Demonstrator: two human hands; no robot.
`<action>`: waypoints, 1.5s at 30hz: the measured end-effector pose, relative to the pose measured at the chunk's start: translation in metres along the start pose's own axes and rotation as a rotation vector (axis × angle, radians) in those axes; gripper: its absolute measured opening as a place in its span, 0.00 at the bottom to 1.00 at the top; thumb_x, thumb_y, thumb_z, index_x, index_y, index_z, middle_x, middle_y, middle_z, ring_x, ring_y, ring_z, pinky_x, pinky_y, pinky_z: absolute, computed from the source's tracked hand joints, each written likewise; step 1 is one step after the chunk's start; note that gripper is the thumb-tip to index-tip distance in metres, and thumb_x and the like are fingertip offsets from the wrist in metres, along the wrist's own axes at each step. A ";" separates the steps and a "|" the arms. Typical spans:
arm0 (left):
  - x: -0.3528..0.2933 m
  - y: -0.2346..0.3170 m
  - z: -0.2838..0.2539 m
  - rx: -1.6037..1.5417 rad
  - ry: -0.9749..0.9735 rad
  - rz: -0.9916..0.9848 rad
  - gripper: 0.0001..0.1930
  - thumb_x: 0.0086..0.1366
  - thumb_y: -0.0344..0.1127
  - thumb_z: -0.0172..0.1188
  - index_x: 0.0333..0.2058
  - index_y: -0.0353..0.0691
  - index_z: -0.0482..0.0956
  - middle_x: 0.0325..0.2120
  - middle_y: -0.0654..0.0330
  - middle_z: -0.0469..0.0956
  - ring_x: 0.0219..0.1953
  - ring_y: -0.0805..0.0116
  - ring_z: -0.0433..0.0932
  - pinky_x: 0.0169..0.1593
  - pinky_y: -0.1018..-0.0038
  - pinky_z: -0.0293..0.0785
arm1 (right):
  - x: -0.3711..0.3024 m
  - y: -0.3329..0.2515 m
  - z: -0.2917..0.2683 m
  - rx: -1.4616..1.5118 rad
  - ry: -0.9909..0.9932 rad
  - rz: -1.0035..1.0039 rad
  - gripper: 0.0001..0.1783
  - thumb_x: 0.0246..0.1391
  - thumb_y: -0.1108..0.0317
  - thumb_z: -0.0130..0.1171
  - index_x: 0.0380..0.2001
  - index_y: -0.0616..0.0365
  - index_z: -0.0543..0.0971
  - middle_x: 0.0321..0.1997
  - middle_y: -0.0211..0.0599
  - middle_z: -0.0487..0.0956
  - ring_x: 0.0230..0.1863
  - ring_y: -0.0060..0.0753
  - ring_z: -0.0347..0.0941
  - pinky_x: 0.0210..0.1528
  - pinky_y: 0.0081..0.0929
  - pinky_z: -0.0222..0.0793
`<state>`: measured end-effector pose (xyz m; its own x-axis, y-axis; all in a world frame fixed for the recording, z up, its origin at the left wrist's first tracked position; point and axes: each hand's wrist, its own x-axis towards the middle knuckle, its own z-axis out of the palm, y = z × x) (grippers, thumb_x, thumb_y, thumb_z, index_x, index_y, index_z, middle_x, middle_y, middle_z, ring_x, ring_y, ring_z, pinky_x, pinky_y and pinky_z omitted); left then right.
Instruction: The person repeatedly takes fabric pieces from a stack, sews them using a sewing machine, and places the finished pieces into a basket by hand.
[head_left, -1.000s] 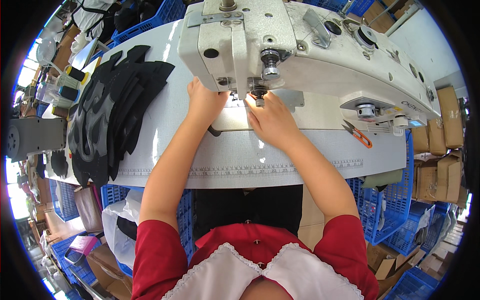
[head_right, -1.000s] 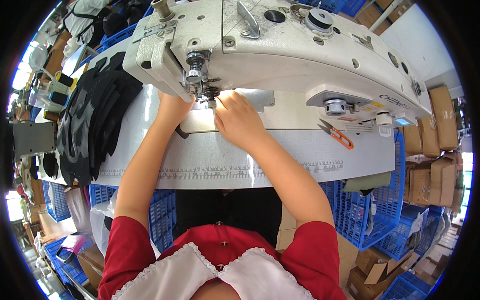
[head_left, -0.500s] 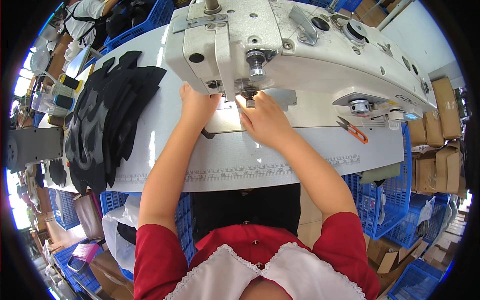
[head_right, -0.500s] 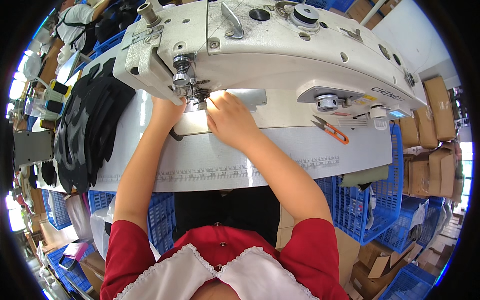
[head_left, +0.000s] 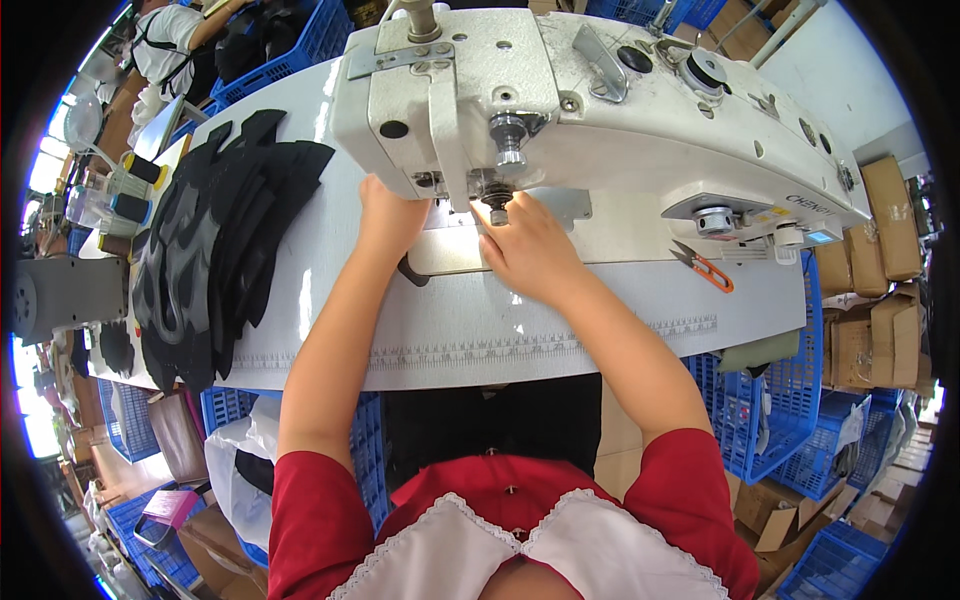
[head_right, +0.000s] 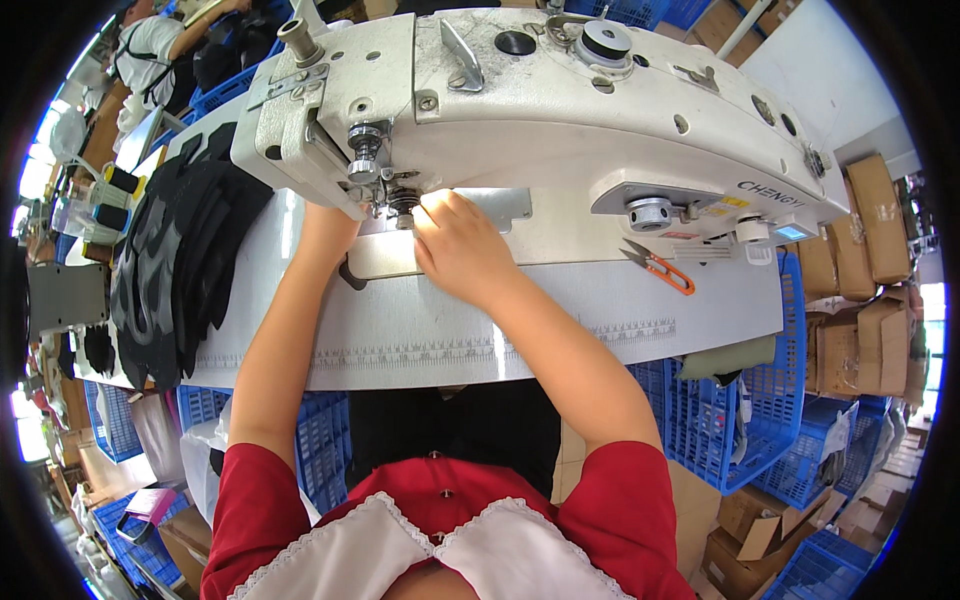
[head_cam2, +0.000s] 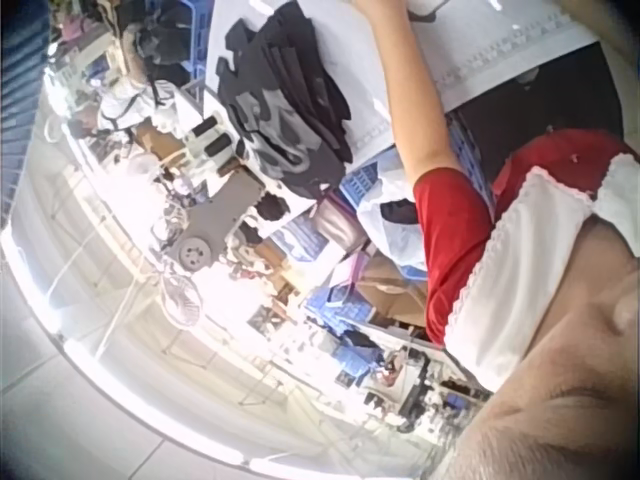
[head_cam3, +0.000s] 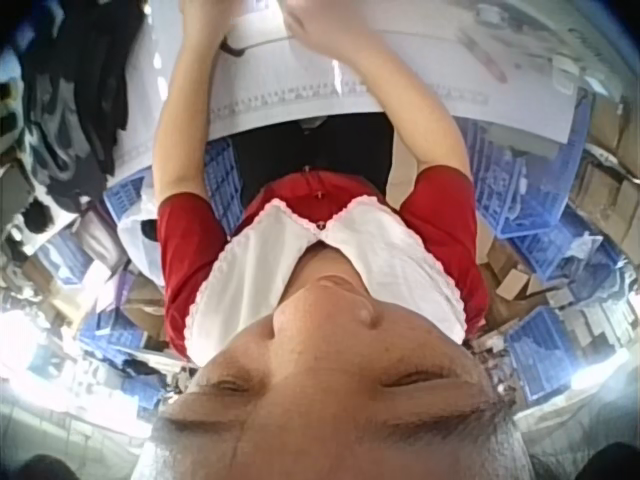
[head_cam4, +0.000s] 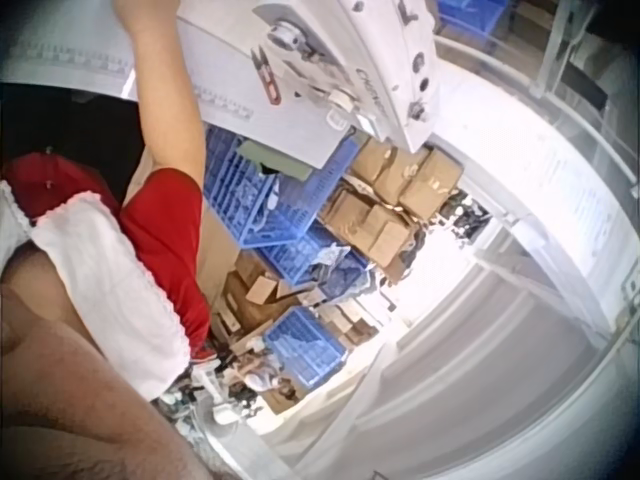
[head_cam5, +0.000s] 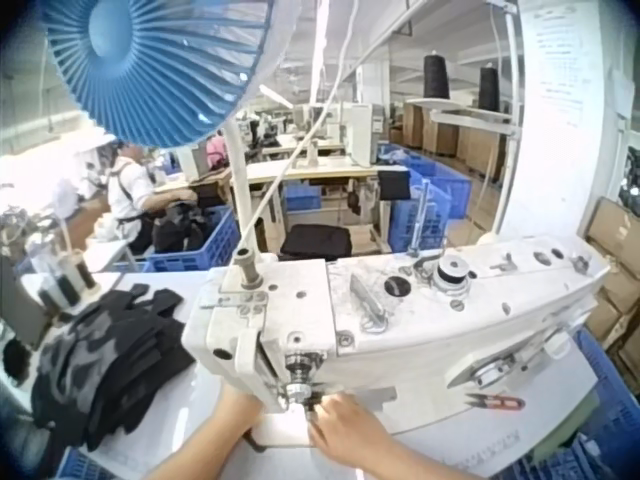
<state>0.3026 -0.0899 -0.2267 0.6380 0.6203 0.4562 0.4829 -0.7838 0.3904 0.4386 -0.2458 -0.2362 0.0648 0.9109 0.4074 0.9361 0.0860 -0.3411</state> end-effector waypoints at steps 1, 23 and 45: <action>0.000 0.000 -0.002 -0.265 -0.020 -0.096 0.07 0.54 0.31 0.62 0.33 0.38 0.81 0.31 0.53 0.81 0.36 0.49 0.79 0.40 0.61 0.72 | 0.000 0.000 0.000 0.000 0.003 0.002 0.14 0.49 0.68 0.57 0.40 0.63 0.75 0.45 0.42 0.73 0.52 0.44 0.67 0.60 0.40 0.64; 0.171 -0.005 -0.121 -1.311 -0.057 -0.164 0.12 0.62 0.31 0.62 0.43 0.36 0.78 0.40 0.62 0.79 0.46 0.74 0.75 0.53 0.75 0.66 | 0.034 0.077 -0.012 0.163 -0.062 0.347 0.21 0.58 0.63 0.54 0.52 0.61 0.73 0.59 0.53 0.71 0.63 0.52 0.62 0.65 0.43 0.57; 0.021 -0.039 -0.102 -0.239 -0.701 0.059 0.38 0.51 0.34 0.69 0.61 0.38 0.65 0.47 0.48 0.77 0.53 0.54 0.73 0.56 0.65 0.69 | 0.002 0.085 -0.054 0.334 -0.169 0.461 0.19 0.57 0.69 0.50 0.53 0.55 0.75 0.55 0.49 0.75 0.58 0.50 0.68 0.61 0.41 0.61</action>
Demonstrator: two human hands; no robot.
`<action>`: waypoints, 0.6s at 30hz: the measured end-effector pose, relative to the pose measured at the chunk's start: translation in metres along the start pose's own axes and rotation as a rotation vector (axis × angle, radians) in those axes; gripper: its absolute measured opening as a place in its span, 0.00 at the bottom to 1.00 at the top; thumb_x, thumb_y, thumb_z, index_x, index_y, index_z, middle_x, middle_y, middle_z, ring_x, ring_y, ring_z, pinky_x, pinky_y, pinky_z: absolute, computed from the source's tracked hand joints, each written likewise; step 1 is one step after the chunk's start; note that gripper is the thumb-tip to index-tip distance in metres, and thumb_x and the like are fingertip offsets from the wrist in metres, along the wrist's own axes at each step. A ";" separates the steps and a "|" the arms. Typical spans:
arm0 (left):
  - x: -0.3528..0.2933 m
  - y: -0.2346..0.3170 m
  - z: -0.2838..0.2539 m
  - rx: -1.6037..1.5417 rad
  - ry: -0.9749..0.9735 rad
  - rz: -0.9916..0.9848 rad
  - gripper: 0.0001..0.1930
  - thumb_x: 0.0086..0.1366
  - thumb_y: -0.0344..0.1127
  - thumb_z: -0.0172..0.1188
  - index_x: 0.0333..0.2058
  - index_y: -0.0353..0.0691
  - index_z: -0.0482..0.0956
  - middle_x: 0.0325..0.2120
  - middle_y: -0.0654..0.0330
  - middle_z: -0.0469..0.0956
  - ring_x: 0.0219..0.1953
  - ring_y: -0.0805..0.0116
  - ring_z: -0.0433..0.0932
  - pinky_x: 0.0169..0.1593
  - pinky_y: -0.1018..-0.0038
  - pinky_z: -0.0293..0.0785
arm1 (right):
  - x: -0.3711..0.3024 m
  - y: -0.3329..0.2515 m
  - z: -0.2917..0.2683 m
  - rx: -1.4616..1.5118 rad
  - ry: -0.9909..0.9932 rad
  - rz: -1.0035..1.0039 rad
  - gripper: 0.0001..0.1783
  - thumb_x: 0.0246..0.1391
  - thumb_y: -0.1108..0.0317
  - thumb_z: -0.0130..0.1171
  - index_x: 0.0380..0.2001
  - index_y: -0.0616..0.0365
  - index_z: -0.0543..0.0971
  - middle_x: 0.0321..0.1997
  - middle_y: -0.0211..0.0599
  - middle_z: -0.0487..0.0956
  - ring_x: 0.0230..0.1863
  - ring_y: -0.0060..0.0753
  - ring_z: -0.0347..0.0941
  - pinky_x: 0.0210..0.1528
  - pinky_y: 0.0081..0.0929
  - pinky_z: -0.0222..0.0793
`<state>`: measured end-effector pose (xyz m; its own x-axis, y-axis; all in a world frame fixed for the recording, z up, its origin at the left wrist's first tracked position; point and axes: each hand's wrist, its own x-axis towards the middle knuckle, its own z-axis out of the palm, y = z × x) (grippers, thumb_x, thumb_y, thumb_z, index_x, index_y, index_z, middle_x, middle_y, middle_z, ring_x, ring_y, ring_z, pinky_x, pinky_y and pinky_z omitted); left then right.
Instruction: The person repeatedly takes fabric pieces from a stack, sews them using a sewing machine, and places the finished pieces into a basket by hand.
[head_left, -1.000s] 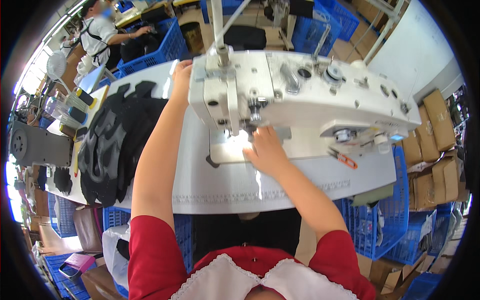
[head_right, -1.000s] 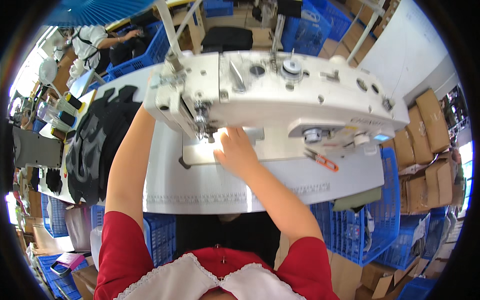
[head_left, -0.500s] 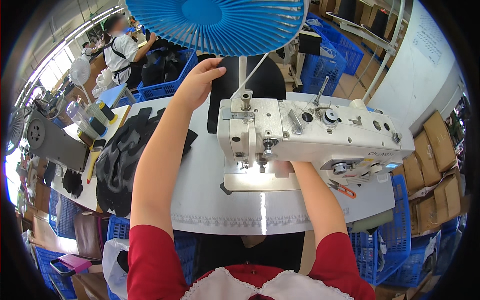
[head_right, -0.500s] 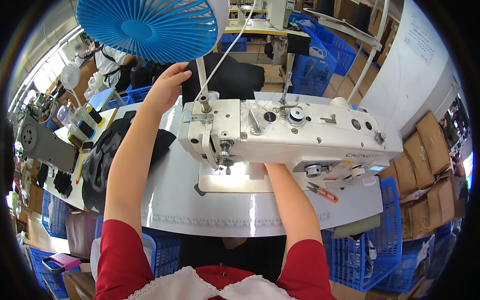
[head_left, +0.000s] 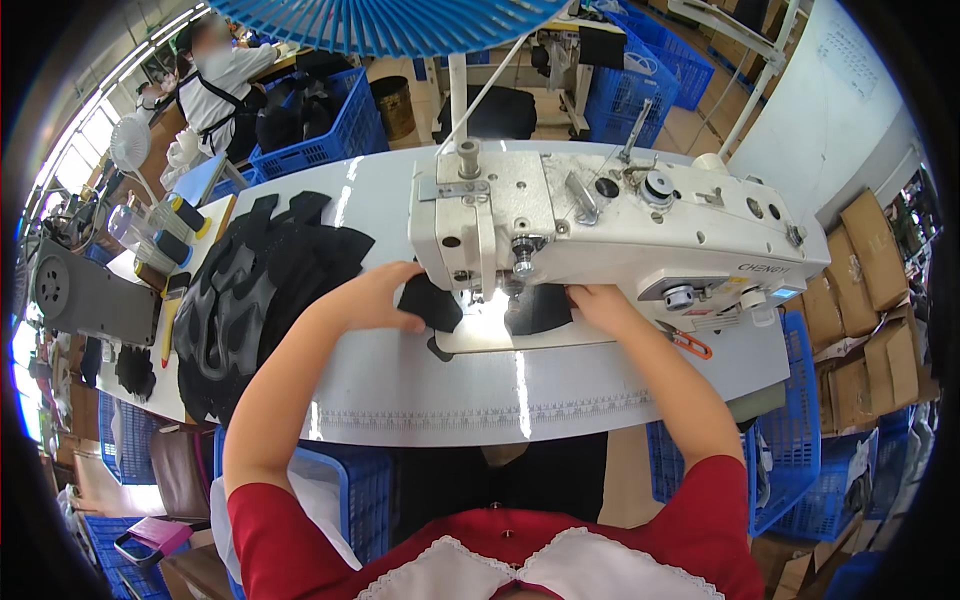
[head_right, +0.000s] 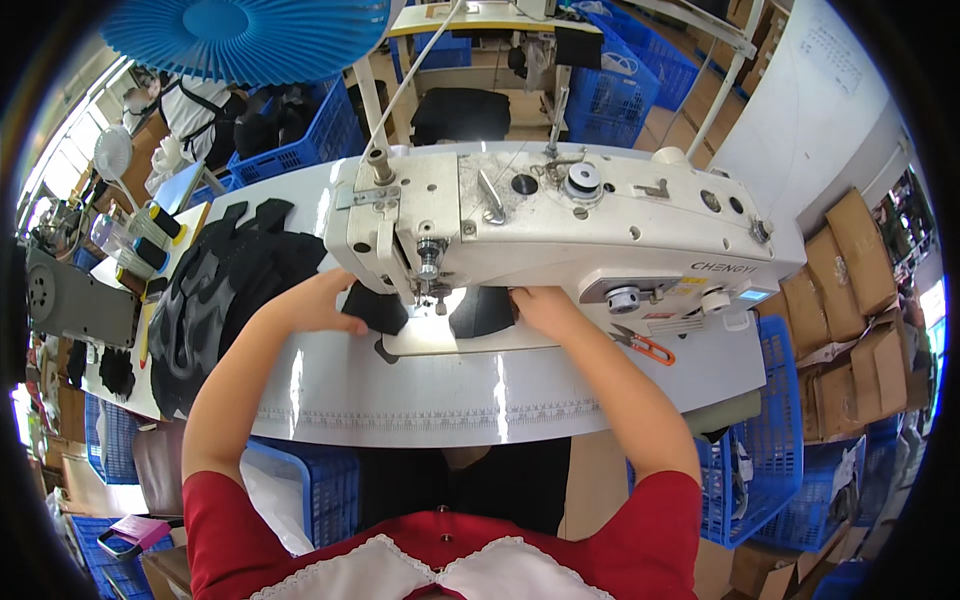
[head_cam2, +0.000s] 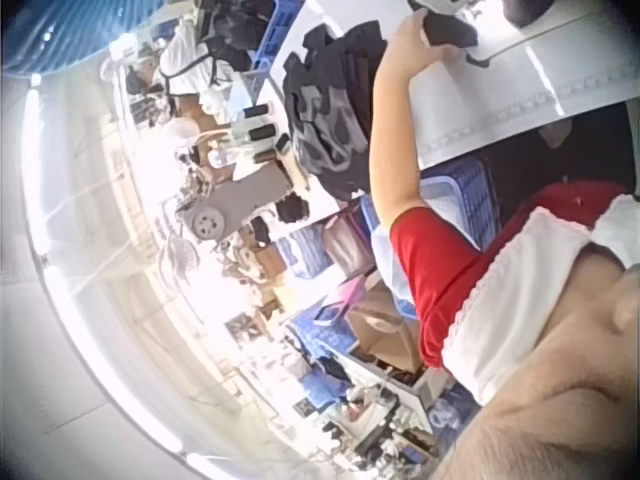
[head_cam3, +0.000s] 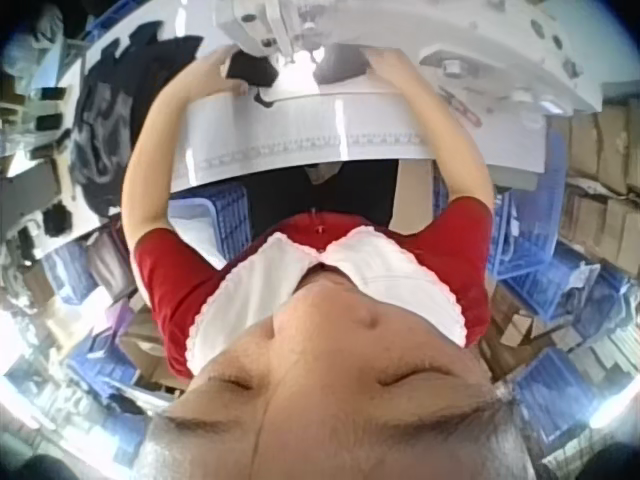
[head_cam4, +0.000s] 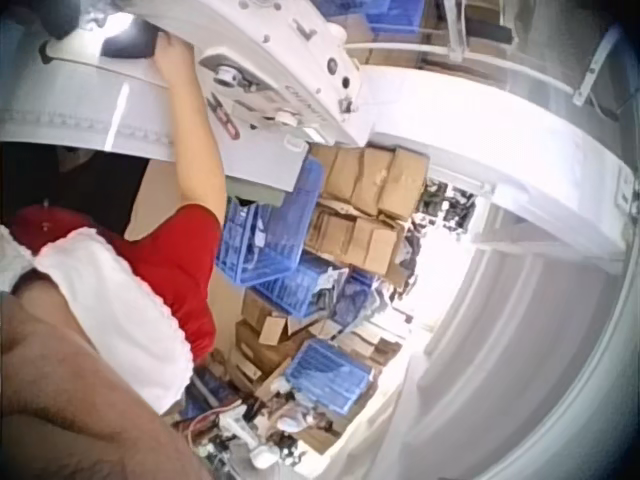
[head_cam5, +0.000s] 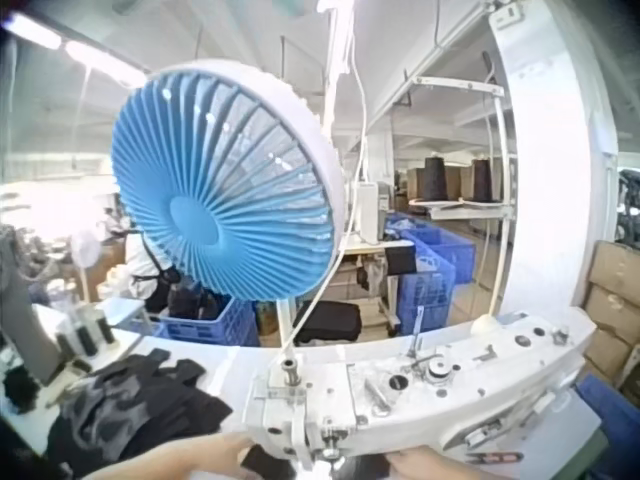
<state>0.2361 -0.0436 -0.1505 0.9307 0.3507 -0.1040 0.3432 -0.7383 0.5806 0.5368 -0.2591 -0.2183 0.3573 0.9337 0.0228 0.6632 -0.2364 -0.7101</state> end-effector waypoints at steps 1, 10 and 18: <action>-0.009 0.010 0.003 0.193 -0.021 0.078 0.36 0.50 0.35 0.69 0.59 0.37 0.67 0.50 0.49 0.75 0.57 0.53 0.70 0.58 0.64 0.67 | -0.010 -0.002 -0.010 -0.115 -0.230 -0.054 0.21 0.54 0.72 0.52 0.53 0.54 0.76 0.54 0.47 0.76 0.56 0.51 0.69 0.59 0.41 0.63; -0.019 0.025 0.033 0.886 -0.087 0.542 0.27 0.53 0.35 0.60 0.54 0.45 0.74 0.52 0.62 0.74 0.58 0.64 0.69 0.59 0.69 0.66 | -0.026 -0.026 0.021 -0.643 0.082 -0.892 0.23 0.50 0.72 0.53 0.52 0.49 0.76 0.54 0.35 0.74 0.60 0.38 0.67 0.57 0.33 0.66; -0.009 0.007 0.055 0.574 -0.006 0.656 0.32 0.44 0.26 0.58 0.54 0.39 0.73 0.57 0.57 0.71 0.63 0.57 0.66 0.64 0.61 0.63 | -0.026 -0.038 0.029 -0.400 -0.080 -0.847 0.20 0.49 0.70 0.55 0.48 0.48 0.78 0.47 0.33 0.78 0.51 0.38 0.73 0.53 0.35 0.70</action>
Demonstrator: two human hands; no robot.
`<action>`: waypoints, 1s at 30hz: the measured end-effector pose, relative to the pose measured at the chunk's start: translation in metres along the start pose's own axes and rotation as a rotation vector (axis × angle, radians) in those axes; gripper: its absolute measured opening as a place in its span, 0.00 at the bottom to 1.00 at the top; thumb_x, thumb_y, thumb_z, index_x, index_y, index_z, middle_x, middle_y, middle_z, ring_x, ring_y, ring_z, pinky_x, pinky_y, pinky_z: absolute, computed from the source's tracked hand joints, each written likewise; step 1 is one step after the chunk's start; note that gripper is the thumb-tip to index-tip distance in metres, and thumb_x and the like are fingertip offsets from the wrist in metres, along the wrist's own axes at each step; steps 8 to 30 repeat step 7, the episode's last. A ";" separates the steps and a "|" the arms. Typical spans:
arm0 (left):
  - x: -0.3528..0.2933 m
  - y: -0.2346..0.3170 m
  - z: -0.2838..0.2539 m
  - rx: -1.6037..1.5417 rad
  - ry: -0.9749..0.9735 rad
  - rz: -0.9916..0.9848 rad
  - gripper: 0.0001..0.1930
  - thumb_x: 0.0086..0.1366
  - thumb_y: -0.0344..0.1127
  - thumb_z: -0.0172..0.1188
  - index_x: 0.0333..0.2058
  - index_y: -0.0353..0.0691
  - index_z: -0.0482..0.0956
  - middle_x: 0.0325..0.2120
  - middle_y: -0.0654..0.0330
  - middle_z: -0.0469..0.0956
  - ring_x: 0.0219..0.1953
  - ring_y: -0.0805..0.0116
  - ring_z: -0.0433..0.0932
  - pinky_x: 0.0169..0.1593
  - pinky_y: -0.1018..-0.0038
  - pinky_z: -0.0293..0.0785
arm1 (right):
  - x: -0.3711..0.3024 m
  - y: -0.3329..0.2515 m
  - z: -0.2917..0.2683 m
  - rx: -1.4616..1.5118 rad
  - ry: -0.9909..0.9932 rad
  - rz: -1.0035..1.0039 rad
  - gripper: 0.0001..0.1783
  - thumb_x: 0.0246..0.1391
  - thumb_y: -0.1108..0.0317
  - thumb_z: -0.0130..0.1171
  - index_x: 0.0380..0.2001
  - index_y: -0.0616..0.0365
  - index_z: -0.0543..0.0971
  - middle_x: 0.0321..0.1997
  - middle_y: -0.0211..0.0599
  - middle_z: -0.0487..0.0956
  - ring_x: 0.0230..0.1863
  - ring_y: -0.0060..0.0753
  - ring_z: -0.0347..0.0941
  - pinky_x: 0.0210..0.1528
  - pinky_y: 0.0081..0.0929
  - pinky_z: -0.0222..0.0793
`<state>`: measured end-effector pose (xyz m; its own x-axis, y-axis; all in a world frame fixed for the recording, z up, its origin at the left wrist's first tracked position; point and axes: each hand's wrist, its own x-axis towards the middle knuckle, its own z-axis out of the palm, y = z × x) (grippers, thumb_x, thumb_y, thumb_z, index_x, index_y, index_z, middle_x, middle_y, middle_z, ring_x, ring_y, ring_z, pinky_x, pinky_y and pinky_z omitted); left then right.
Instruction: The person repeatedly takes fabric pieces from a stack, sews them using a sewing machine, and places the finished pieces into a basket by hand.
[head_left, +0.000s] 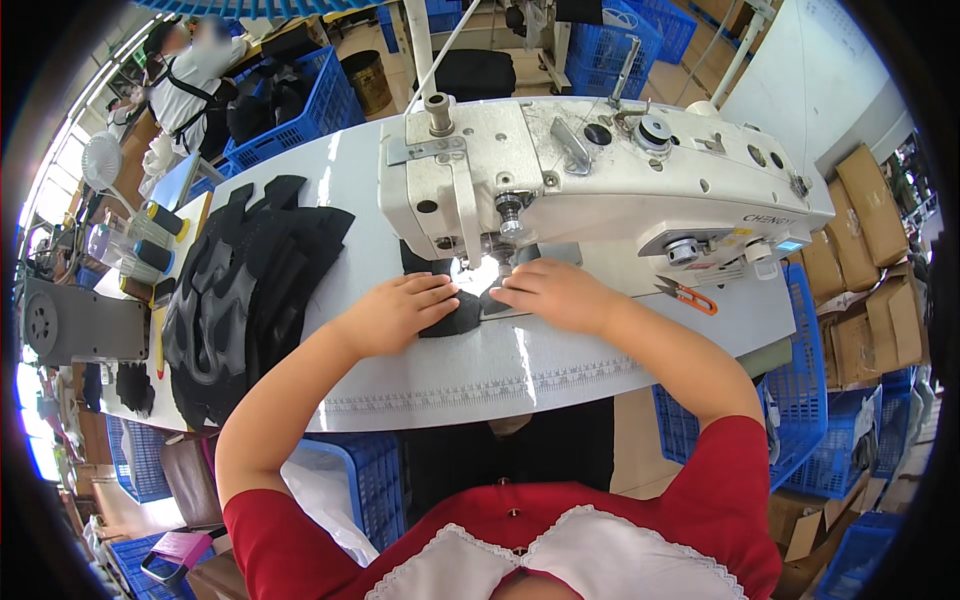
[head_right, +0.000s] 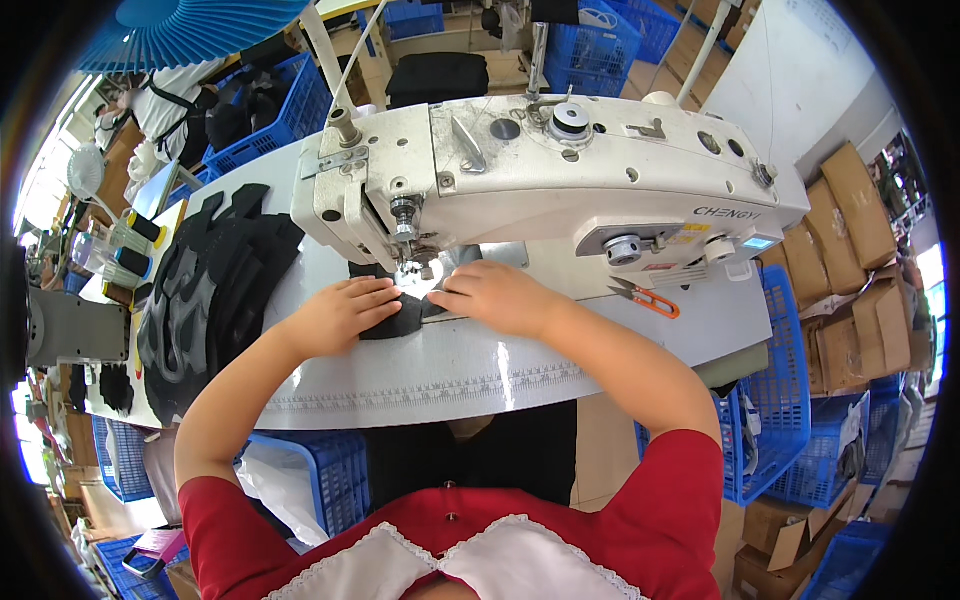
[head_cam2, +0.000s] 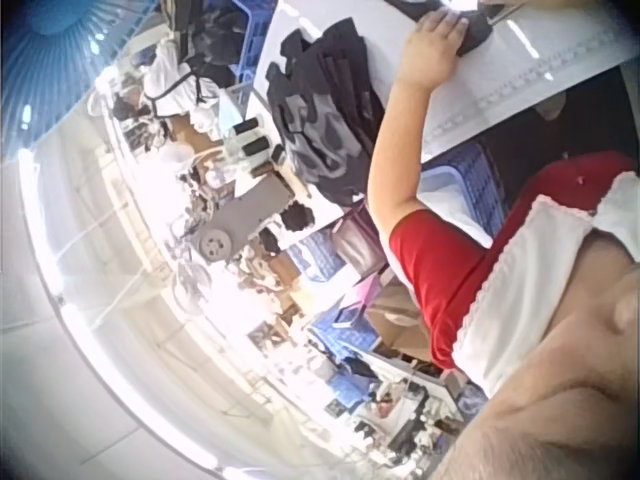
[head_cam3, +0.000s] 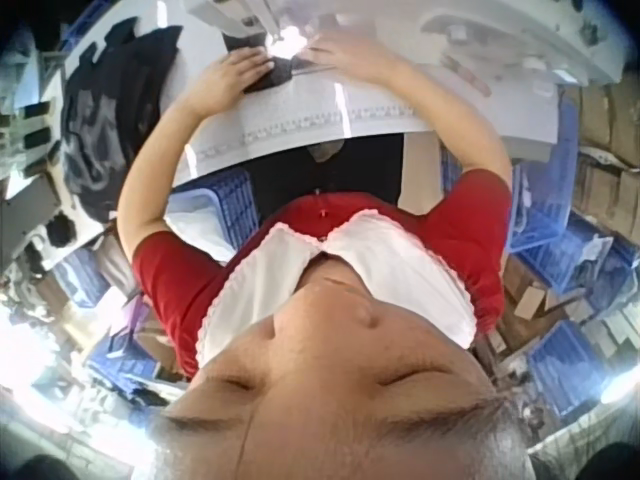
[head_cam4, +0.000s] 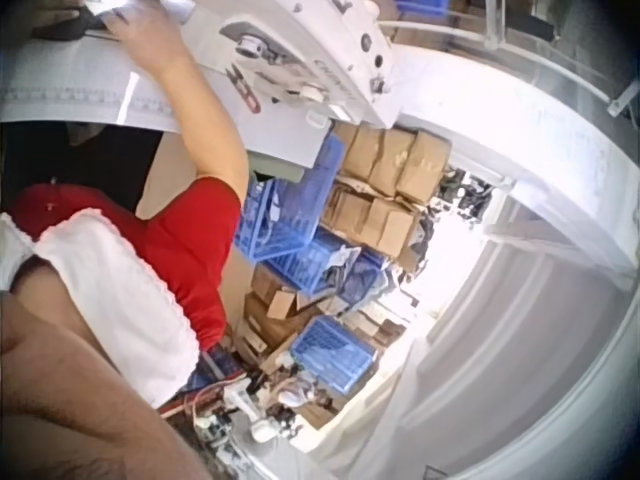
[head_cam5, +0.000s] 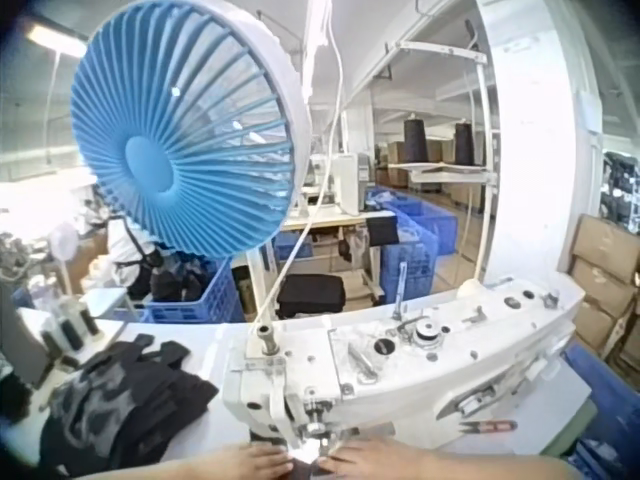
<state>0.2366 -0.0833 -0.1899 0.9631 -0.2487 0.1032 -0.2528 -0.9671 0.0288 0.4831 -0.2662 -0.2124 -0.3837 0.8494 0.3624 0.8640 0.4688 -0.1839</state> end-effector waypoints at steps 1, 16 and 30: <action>0.001 -0.001 -0.001 -0.001 0.000 0.004 0.32 0.44 0.26 0.58 0.54 0.39 0.73 0.57 0.57 0.71 0.63 0.57 0.66 0.64 0.61 0.63 | -0.001 0.002 0.002 -0.001 0.000 0.004 0.20 0.49 0.70 0.55 0.48 0.48 0.78 0.47 0.33 0.78 0.51 0.38 0.73 0.53 0.35 0.70; 0.000 -0.010 0.004 0.072 -0.067 0.175 0.37 0.42 0.28 0.61 0.58 0.41 0.70 0.63 0.56 0.65 0.65 0.59 0.63 0.67 0.60 0.60 | 0.014 0.020 -0.003 0.426 0.140 -0.051 0.16 0.44 0.74 0.61 0.39 0.50 0.83 0.38 0.32 0.82 0.45 0.42 0.76 0.49 0.35 0.71; 0.000 -0.010 0.004 0.072 -0.067 0.175 0.37 0.42 0.28 0.61 0.58 0.41 0.70 0.63 0.56 0.65 0.65 0.59 0.63 0.67 0.60 0.60 | 0.014 0.020 -0.003 0.426 0.140 -0.051 0.16 0.44 0.74 0.61 0.39 0.50 0.83 0.38 0.32 0.82 0.45 0.42 0.76 0.49 0.35 0.71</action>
